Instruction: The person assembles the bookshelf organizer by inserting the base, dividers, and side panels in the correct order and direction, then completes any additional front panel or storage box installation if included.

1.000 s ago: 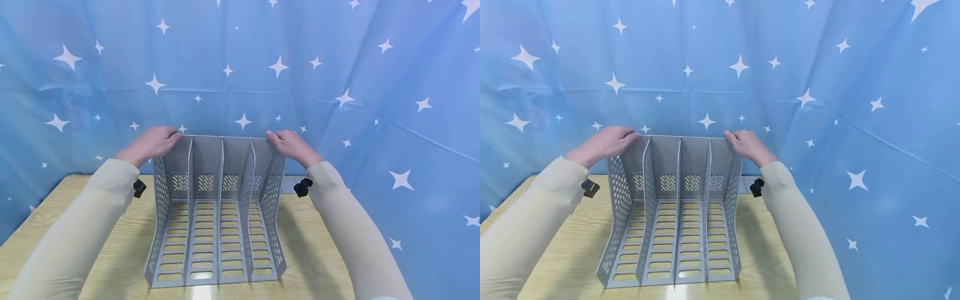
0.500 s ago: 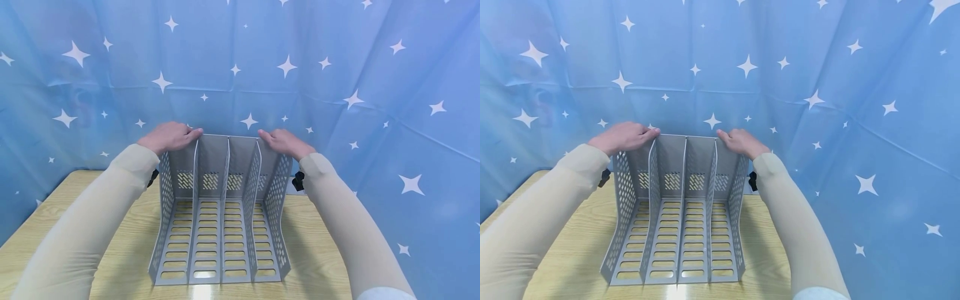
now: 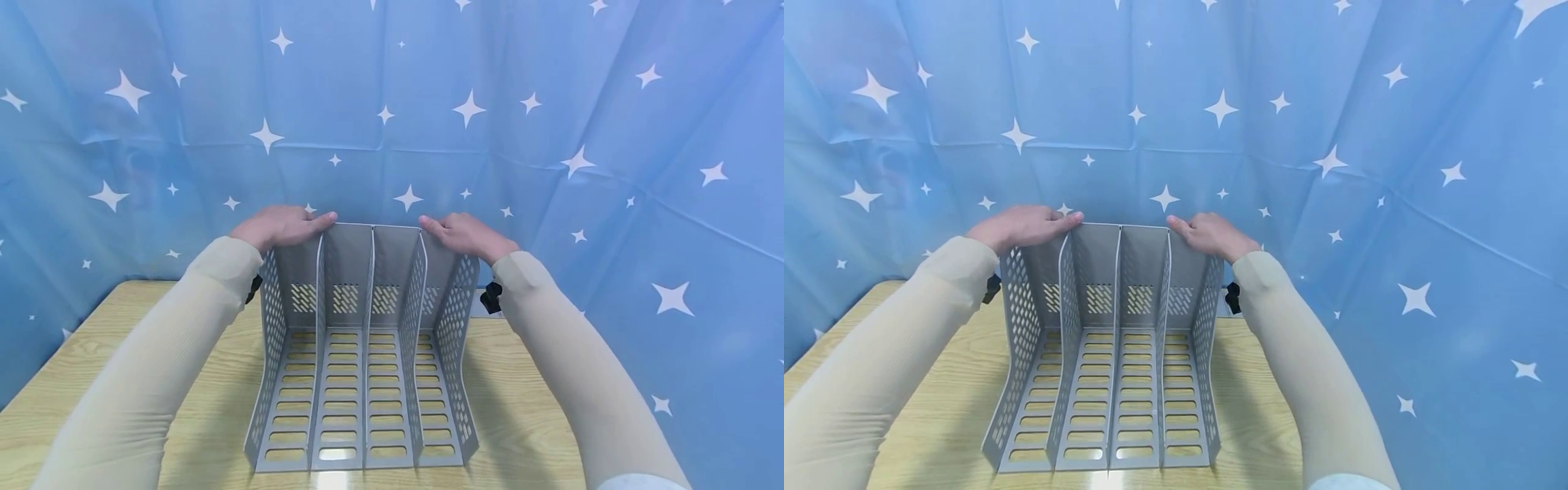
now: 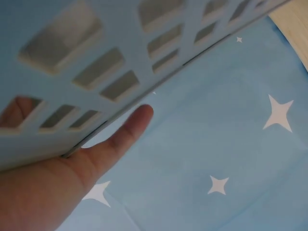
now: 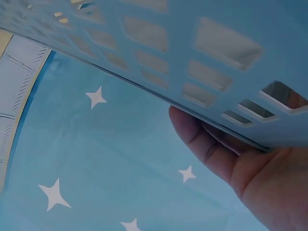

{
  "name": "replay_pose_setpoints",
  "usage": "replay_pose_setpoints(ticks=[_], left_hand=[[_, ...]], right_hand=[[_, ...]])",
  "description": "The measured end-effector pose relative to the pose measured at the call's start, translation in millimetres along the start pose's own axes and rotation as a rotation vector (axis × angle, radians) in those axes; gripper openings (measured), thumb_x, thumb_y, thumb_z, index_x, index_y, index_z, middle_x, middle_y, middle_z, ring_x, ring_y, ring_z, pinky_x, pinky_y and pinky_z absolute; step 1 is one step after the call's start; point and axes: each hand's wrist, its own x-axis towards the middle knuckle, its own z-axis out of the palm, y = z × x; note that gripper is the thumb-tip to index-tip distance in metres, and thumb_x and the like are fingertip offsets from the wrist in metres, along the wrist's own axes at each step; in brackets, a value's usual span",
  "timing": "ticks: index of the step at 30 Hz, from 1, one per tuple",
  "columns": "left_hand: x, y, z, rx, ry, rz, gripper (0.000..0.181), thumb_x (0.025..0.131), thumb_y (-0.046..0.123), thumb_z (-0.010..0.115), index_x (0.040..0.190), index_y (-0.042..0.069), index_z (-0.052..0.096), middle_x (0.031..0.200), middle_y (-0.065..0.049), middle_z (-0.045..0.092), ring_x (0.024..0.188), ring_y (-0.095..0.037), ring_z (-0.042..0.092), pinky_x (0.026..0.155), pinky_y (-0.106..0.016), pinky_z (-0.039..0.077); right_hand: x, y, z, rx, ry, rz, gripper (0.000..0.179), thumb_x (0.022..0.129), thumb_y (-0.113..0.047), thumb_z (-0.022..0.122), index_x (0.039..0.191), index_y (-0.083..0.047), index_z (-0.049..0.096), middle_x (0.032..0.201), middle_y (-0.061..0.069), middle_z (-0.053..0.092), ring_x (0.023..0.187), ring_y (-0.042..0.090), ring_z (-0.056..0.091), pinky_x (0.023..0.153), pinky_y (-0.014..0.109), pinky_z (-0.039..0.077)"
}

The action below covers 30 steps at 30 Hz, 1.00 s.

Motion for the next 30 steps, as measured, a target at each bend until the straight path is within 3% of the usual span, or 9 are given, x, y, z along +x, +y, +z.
replay_pose_setpoints(ticks=[6, 14, 18, 24, 30], left_hand=[[-3.5, -2.3, 5.1, -0.088, -0.026, -0.03, 0.092, 0.104, 0.07, 0.012, 0.159, 0.0, 0.035, 0.165, -0.024, 0.029, 0.15, -0.048, 0.029, 0.12, -0.061, 0.025], [-5.5, -6.1, 1.7, -0.086, -0.051, -0.001, 0.086, 0.107, 0.06, 0.005, 0.159, -0.004, 0.029, 0.164, -0.028, 0.026, 0.151, -0.051, 0.024, 0.122, -0.063, 0.018], [-9.9, -8.8, -1.3, -0.047, -0.024, -0.011, 0.084, 0.109, 0.058, 0.007, 0.158, -0.005, 0.032, 0.163, -0.029, 0.028, 0.15, -0.051, 0.026, 0.121, -0.064, 0.02], [-10.9, -7.3, -0.3, 0.003, 0.012, -0.022, 0.085, 0.108, 0.06, 0.009, 0.158, -0.003, 0.034, 0.163, -0.027, 0.031, 0.149, -0.051, 0.028, 0.12, -0.064, 0.022], [-6.3, -1.4, 2.6, 0.012, 0.01, -0.003, 0.084, 0.108, 0.06, 0.01, 0.156, -0.003, 0.038, 0.162, -0.026, 0.034, 0.149, -0.05, 0.031, 0.121, -0.062, 0.024]], right_hand=[[-4.4, -2.6, -1.4, -0.016, -0.068, -0.024, 0.072, 0.111, -0.054, 0.029, 0.149, 0.005, 0.05, 0.15, 0.029, 0.049, 0.142, 0.044, 0.046, 0.117, 0.056, 0.036], [-13.8, -15.0, -11.0, -0.007, -0.066, -0.06, 0.065, 0.112, -0.05, 0.034, 0.149, 0.0, 0.051, 0.149, 0.026, 0.052, 0.14, 0.042, 0.048, 0.115, 0.056, 0.038], [-13.5, -22.2, -11.2, -0.016, -0.061, -0.064, 0.063, 0.111, -0.05, 0.037, 0.152, -0.004, 0.05, 0.151, 0.022, 0.052, 0.142, 0.039, 0.047, 0.117, 0.053, 0.037], [-5.7, -19.1, -7.6, -0.049, -0.059, -0.022, 0.069, 0.112, -0.051, 0.03, 0.151, 0.002, 0.048, 0.152, 0.025, 0.049, 0.144, 0.041, 0.044, 0.119, 0.053, 0.034], [-2.8, -14.3, -8.5, -0.082, -0.12, 0.06, 0.077, 0.111, -0.056, 0.023, 0.151, 0.007, 0.046, 0.155, 0.028, 0.045, 0.146, 0.043, 0.039, 0.119, 0.054, 0.032]])
